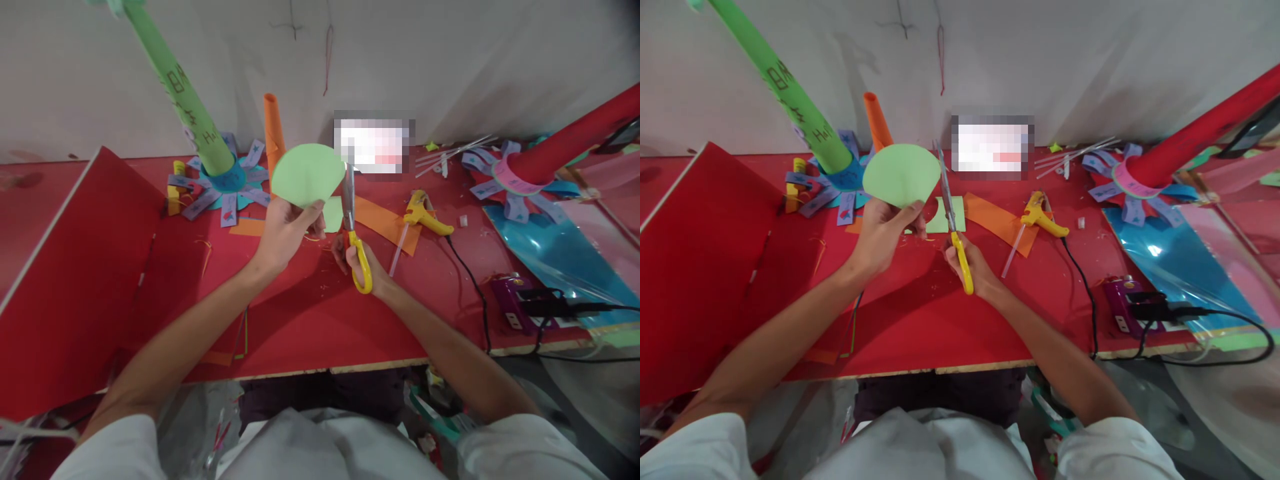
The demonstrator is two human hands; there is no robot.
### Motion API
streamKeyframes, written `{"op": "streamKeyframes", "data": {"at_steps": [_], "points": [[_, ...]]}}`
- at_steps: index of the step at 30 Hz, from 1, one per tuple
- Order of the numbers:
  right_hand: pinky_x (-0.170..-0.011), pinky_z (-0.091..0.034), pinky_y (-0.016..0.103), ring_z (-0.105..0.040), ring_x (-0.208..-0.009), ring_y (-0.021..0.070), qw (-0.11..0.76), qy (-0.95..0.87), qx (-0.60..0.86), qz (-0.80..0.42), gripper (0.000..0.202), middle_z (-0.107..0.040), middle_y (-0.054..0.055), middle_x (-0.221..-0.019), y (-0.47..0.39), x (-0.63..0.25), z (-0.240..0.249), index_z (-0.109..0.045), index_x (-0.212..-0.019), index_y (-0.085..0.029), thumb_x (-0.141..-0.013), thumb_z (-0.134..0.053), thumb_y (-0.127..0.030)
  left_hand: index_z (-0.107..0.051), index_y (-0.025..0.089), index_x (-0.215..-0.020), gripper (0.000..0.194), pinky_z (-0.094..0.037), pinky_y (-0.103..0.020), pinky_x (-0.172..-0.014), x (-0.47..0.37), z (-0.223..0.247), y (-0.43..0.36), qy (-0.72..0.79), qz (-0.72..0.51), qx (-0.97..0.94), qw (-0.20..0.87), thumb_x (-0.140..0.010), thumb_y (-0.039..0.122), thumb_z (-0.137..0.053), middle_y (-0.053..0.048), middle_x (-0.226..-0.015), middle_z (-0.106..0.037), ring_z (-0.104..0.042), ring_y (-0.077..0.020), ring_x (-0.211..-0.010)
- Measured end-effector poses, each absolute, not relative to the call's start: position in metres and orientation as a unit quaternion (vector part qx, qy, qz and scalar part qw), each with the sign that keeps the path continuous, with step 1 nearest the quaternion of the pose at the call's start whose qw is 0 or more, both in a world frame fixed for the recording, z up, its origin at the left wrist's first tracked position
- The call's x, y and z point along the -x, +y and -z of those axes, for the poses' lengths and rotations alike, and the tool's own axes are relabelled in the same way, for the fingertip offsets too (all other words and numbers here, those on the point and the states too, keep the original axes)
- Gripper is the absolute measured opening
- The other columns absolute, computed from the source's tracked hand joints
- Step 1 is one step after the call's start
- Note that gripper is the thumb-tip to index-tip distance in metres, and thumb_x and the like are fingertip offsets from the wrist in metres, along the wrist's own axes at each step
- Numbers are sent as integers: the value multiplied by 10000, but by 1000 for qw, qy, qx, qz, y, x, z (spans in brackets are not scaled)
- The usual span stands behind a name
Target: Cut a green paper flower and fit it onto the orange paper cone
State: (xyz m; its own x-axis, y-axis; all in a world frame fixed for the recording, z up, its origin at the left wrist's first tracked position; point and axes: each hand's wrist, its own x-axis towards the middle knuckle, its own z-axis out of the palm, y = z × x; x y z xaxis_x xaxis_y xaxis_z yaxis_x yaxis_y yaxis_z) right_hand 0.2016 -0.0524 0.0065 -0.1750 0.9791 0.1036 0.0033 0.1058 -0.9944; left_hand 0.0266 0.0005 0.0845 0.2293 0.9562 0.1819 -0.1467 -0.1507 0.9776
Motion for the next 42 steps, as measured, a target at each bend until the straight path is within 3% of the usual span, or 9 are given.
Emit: {"op": "streamKeyframes", "data": {"at_steps": [10, 18, 23, 28, 34, 42], "points": [[-527, -330, 296, -437, -628, 121, 481, -597, 407, -496, 846, -580, 18, -884, -46, -206, 5, -557, -975, -234, -712, -542, -1038, -626, 168, -678, 435, -474, -217, -463, -27, -92, -4, 343, -481, -555, 586, -856, 499, -847, 11, -581, -632, -589, -83, -463], [-595, -424, 331, -469, -654, 150, 437, -635, 382, -509, 840, -613, 37, -956, -50, -210, -1, -605, -1099, -266, -760, -503, -1027, -632, 165, -696, 328, -444, -197, -434, -27, -89, -3, 339, -500, -538, 588, -883, 370, -807, 25, -582, -624, -592, -73, -448], [-580, -421, 316, -499, -643, 141, 489, -607, 388, -492, 814, -647, 41, -903, -50, -207, 1, -638, -1019, -232, -787, -520, -1002, -630, 163, -685, 340, -467, -202, -445, -27, -89, -4, 351, -480, -556, 581, -893, 378, -792, 21, -583, -622, -587, -74, -457], [-496, -329, 295, -424, -546, 105, 503, -587, 405, -488, 753, -556, -5, -770, -50, -210, 1, -618, -903, -223, -825, -529, -967, -635, 162, -700, 333, -478, -205, -459, -27, -86, -4, 351, -475, -570, 571, -923, 371, -767, 15, -590, -625, -587, -77, -470], [-510, -379, 294, -439, -604, 116, 500, -574, 433, -483, 754, -550, 3, -781, -50, -210, -5, -525, -819, -236, -768, -562, -987, -629, 163, -669, 351, -477, -208, -462, -26, -89, -4, 356, -477, -573, 563, -926, 365, -757, 13, -576, -623, -593, -80, -464], [-512, -391, 295, -474, -641, 137, 506, -560, 449, -478, 747, -546, 6, -768, -51, -208, -5, -521, -802, -242, -755, -588, -984, -616, 170, -654, 355, -475, -208, -458, -27, -90, -5, 363, -483, -573, 554, -919, 358, -761, 18, -553, -610, -589, -81, -450]]}}
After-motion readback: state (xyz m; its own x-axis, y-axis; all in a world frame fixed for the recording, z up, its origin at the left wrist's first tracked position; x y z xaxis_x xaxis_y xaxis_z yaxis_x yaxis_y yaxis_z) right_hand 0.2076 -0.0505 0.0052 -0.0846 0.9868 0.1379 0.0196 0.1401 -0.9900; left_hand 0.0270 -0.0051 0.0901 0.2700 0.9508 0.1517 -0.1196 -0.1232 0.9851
